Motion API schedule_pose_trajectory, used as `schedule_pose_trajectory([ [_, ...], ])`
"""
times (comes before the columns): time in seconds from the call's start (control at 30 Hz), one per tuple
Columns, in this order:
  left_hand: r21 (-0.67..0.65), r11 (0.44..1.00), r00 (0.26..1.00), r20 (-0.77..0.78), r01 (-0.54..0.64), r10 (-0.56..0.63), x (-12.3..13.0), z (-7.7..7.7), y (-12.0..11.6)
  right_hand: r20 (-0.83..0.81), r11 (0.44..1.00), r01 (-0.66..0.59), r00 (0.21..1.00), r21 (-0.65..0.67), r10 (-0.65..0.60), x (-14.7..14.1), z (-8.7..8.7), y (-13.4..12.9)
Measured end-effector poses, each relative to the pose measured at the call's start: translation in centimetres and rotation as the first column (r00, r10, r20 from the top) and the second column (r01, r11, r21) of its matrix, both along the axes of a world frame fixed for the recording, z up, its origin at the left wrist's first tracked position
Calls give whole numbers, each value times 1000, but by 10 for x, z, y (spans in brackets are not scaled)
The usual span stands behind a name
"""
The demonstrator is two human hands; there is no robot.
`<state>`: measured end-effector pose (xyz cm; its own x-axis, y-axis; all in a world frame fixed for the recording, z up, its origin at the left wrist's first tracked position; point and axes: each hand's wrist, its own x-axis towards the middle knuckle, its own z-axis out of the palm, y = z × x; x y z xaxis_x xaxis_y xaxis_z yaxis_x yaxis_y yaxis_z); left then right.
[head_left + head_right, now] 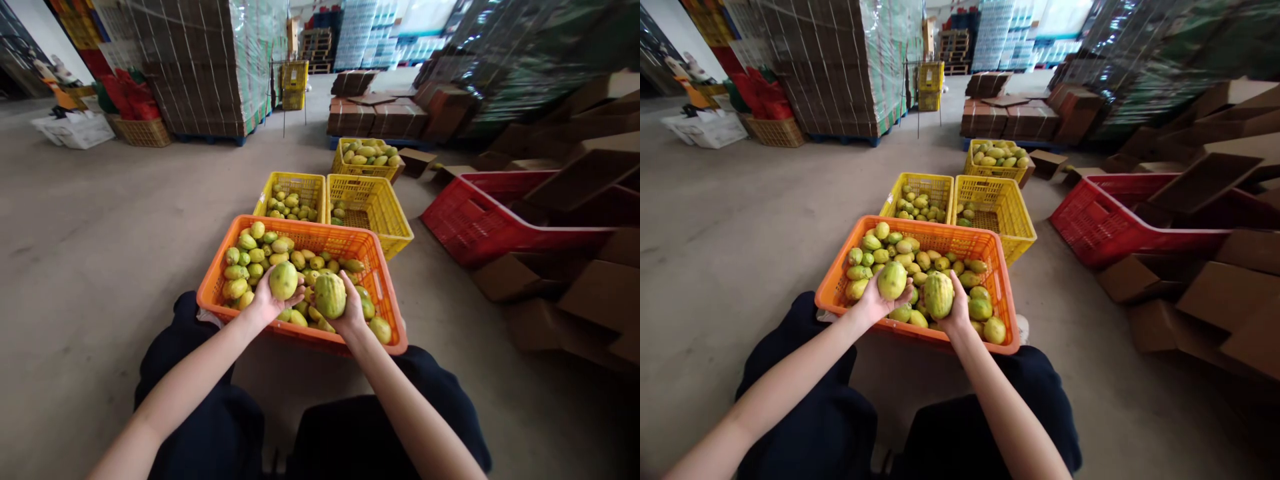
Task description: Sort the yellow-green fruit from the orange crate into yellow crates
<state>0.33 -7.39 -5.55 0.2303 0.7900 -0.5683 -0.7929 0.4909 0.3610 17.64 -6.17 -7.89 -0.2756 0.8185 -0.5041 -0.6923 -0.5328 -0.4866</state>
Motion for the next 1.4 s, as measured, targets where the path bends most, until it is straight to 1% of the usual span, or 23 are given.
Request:
schedule_pose_trajectory([
  [0.07,-21,999,1000,0,-25,25,-1,-2,1,-7,1000,-19,1000,18,19,0,-2,1],
  [0.17,-26,998,999,-15,-51,51,0,2,1,23,1000,-11,1000,22,11,-1,-4,1],
  [0.23,11,999,999,4,-33,33,0,6,0,34,1000,-13,999,24,12,-2,-4,0],
  [0.3,62,998,1000,3,-8,8,1,8,-1,10,998,-32,999,56,32,-4,-2,-1],
  [0.37,118,993,999,-44,7,-2,2,9,-3,-25,991,-58,998,117,61,-4,1,-3],
  [0.43,183,982,992,-122,35,-13,3,10,-6,-27,979,-79,996,187,86,-4,3,-4],
  [0.57,318,938,960,-278,136,-45,6,13,-11,72,930,-108,993,351,88,-4,7,-9],
  [0.67,350,926,955,-295,143,-36,7,16,-14,138,901,-152,985,406,104,-4,9,-13],
  [0.7,345,928,956,-292,139,-35,7,16,-14,147,900,-160,983,404,109,-5,10,-13],
  [0.77,312,940,961,-273,137,-49,8,15,-12,138,917,-162,983,364,119,-6,11,-13],
  [0.87,187,977,983,-170,102,-70,7,11,-7,60,959,-132,991,251,121,-8,11,-9],
  [0.93,98,994,996,-84,46,-38,6,8,-4,-3,974,-100,995,204,102,-9,11,-6],
  [1.0,39,999,1000,-22,10,-9,3,5,-1,-49,982,-71,996,178,80,-8,10,-4],
  [1.1,-22,1000,999,49,15,-14,1,5,1,-76,992,-59,995,109,67,-6,7,-2],
  [1.17,-36,999,997,78,27,-25,1,7,1,-83,995,-51,995,81,58,-5,4,0],
  [1.27,-27,999,996,85,35,-32,3,9,1,-100,996,-33,994,87,41,-7,2,2],
  [1.33,-13,999,996,80,33,-32,5,10,2,-123,997,-15,992,75,25,-9,2,2],
  [1.4,7,999,999,41,35,-35,5,9,3,-153,999,7,988,37,-1,-10,4,3],
])
